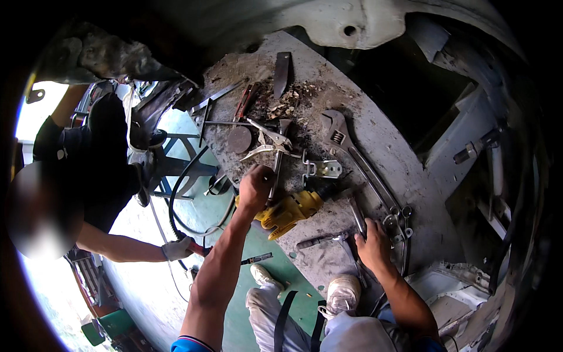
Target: The person positions a metal patch onto a damaged car wheel well and holds it in place while a coworker welds the patch to the vehicle. The person uses a hammer to tap the patch and adjusts its position during the process.
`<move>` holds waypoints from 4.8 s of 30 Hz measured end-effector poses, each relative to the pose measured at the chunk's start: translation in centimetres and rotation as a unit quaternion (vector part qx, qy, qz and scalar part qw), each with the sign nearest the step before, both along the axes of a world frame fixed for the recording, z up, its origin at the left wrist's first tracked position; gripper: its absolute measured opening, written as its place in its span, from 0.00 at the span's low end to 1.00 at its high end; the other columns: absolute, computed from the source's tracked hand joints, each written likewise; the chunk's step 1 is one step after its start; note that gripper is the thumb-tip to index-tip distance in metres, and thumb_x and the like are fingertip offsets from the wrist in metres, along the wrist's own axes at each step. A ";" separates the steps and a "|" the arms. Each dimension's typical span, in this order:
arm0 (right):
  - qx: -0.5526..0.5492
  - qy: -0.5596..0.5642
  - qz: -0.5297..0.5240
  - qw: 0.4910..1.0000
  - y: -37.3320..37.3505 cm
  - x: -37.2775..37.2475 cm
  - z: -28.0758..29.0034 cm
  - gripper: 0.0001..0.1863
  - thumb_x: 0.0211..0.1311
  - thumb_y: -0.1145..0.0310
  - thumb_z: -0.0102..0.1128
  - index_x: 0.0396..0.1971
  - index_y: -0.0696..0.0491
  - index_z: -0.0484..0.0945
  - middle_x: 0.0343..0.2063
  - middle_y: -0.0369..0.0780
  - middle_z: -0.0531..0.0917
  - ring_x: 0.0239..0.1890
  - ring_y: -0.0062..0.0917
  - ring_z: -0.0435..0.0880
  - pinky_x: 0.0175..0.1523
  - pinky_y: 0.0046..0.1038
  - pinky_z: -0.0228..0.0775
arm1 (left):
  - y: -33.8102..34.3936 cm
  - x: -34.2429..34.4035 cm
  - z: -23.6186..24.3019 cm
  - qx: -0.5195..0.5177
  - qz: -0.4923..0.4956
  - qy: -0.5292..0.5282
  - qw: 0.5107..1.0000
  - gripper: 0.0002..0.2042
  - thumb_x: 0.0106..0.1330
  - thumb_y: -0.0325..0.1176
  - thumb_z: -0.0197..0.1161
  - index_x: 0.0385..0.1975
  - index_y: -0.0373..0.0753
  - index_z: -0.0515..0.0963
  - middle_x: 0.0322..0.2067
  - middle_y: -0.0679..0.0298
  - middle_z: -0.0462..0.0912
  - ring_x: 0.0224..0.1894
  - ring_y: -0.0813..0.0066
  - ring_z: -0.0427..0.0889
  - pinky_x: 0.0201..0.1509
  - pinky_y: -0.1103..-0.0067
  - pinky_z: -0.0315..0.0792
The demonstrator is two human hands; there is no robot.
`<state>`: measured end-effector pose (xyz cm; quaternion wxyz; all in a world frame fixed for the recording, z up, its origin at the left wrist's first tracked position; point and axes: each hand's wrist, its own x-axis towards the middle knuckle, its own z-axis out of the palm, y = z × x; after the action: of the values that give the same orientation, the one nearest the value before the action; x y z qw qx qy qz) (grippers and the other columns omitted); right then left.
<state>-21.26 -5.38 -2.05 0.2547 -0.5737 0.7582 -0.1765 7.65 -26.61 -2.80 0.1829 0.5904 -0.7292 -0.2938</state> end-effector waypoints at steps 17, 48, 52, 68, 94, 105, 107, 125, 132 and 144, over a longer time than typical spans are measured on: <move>-0.137 0.003 0.132 0.982 -15.3 2.8 6.1 0.19 0.57 0.73 0.65 0.49 0.57 0.77 0.46 0.45 0.79 0.47 0.44 0.79 0.51 0.38 0.72 | 8.9 2.8 2.9 -0.060 0.107 0.062 0.990 0.09 0.63 0.30 0.65 0.41 0.33 0.81 0.33 0.54 0.83 0.33 0.64 0.85 0.37 0.75 0.78; -0.083 0.027 0.100 0.991 -11.7 0.9 2.3 0.11 0.57 0.73 0.64 0.40 0.56 0.81 0.34 0.46 0.82 0.39 0.40 0.82 0.45 0.37 0.73 | 18.3 -3.0 1.7 -0.080 -0.044 -0.097 0.991 0.39 0.44 0.34 0.74 0.63 0.44 0.69 0.56 0.52 0.72 0.57 0.53 0.72 0.62 0.59 0.65; -0.133 -0.041 0.222 0.965 -14.0 7.1 1.7 0.07 0.55 0.72 0.68 0.33 0.55 0.82 0.28 0.40 0.81 0.30 0.33 0.81 0.35 0.33 0.76 | 18.0 -3.1 2.1 -0.071 -0.054 -0.094 0.992 0.39 0.46 0.35 0.74 0.63 0.42 0.68 0.58 0.52 0.71 0.59 0.53 0.71 0.63 0.59 0.64; -0.011 -0.030 0.171 0.985 -14.4 14.8 -2.3 0.08 0.51 0.68 0.68 0.27 0.54 0.78 0.30 0.44 0.83 0.35 0.44 0.83 0.40 0.40 0.75 | 22.5 2.6 6.4 -0.007 0.087 0.099 0.991 0.25 0.52 0.26 0.72 0.52 0.37 0.75 0.52 0.51 0.76 0.53 0.51 0.76 0.54 0.64 0.71; -0.263 -0.377 0.261 0.849 -5.8 11.7 17.9 0.19 0.46 0.87 0.69 0.37 0.56 0.74 0.36 0.46 0.83 0.39 0.28 0.84 0.43 0.27 0.77 | 19.9 -0.4 16.8 0.082 0.185 0.600 0.774 0.09 0.63 0.20 0.68 0.42 0.31 0.81 0.41 0.65 0.82 0.39 0.82 0.78 0.41 0.85 0.73; -0.141 -0.429 0.214 0.866 -5.1 11.7 18.9 0.14 0.54 0.82 0.67 0.41 0.61 0.77 0.36 0.41 0.81 0.39 0.22 0.82 0.43 0.23 0.76 | 19.7 -0.7 17.7 0.180 0.204 0.672 0.689 0.08 0.67 0.26 0.64 0.42 0.31 0.78 0.37 0.64 0.82 0.37 0.80 0.79 0.42 0.82 0.74; -0.092 -0.466 0.180 0.861 -5.0 11.7 19.1 0.13 0.57 0.80 0.66 0.43 0.61 0.78 0.36 0.39 0.82 0.38 0.21 0.82 0.42 0.22 0.77 | 19.4 -0.8 17.9 0.219 0.214 0.699 0.647 0.08 0.68 0.27 0.63 0.42 0.31 0.78 0.36 0.64 0.82 0.35 0.79 0.78 0.41 0.81 0.74; -0.178 -0.399 0.180 0.881 -8.1 12.1 19.9 0.08 0.60 0.73 0.67 0.37 0.59 0.83 0.32 0.37 0.83 0.33 0.16 0.80 0.37 0.19 0.73 | 16.8 -2.2 18.7 0.192 0.225 0.704 0.646 0.09 0.68 0.29 0.62 0.44 0.32 0.77 0.35 0.65 0.81 0.35 0.79 0.79 0.41 0.81 0.73; -0.371 -0.261 0.056 0.890 -17.9 11.1 26.9 0.10 0.63 0.65 0.65 0.37 0.57 0.83 0.24 0.33 0.84 0.27 0.14 0.79 0.32 0.19 0.71 | 19.6 3.1 14.6 0.178 0.195 0.534 0.803 0.14 0.67 0.32 0.65 0.48 0.31 0.76 0.39 0.60 0.83 0.36 0.74 0.82 0.44 0.80 0.75; -0.458 -0.233 0.024 0.858 -25.6 13.1 29.9 0.09 0.60 0.72 0.66 0.35 0.62 0.82 0.24 0.36 0.85 0.25 0.13 0.79 0.32 0.18 0.70 | 45.6 22.3 -5.4 0.161 0.349 -0.067 0.921 0.10 0.52 0.32 0.63 0.32 0.35 0.83 0.33 0.53 0.84 0.36 0.52 0.83 0.44 0.64 0.77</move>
<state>-8.13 -30.97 27.86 0.1363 -0.5857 0.4966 -0.6260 29.91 18.96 -8.20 0.1270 0.8473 -0.4302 -0.2843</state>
